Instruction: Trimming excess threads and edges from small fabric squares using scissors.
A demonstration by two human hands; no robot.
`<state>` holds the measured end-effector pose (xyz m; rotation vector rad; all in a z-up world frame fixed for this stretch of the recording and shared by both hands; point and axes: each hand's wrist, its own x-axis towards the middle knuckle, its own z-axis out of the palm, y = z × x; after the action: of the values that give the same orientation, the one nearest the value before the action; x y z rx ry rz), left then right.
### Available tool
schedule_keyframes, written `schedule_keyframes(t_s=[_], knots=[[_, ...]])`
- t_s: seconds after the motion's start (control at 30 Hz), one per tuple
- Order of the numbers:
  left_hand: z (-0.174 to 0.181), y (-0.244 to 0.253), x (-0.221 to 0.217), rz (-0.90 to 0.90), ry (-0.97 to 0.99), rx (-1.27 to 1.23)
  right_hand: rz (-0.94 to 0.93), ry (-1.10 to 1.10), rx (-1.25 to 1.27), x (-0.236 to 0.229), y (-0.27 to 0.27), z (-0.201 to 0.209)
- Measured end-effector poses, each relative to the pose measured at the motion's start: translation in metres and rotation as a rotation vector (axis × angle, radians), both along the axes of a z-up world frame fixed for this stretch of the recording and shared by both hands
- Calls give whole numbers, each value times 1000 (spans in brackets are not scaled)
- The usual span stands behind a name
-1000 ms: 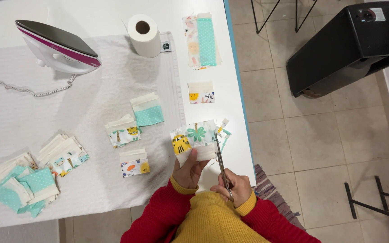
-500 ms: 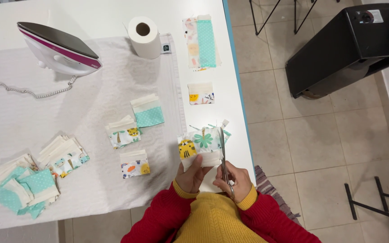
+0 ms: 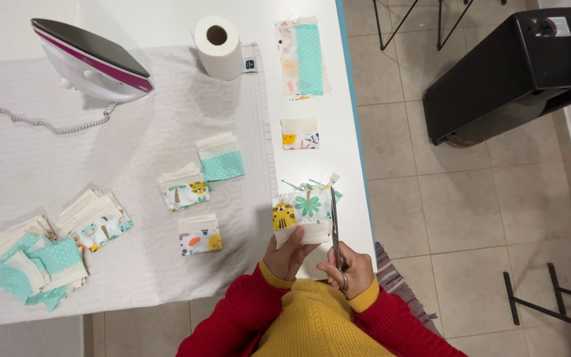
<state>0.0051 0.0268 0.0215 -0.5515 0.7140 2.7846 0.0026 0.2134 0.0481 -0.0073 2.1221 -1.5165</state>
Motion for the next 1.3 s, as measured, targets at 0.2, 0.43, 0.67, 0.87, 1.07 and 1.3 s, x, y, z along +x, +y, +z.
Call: schedule_keyframes(t_s=[0.2, 0.43, 0.67, 0.87, 1.07, 1.3], knots=[[-17, 2, 6, -32, -15, -3, 7, -60, -126, 2, 6, -8], [-59, -11, 6, -94, 71, -232, 22, -84, -153, 5, 19, -34], [-64, -151, -9, -301, 44, -1377, -155, -139, -156, -6, 54, -62], [-44, -255, -22, -297, -20, -1449, -160, -194, -72, -8, 54, -64], [-126, -321, -74, -456, 155, -1737, -99, -184, -27, 0, 41, -74], [-87, -314, -56, 92, 233, -2180, -308, -288, 55, 11, 1, -69]])
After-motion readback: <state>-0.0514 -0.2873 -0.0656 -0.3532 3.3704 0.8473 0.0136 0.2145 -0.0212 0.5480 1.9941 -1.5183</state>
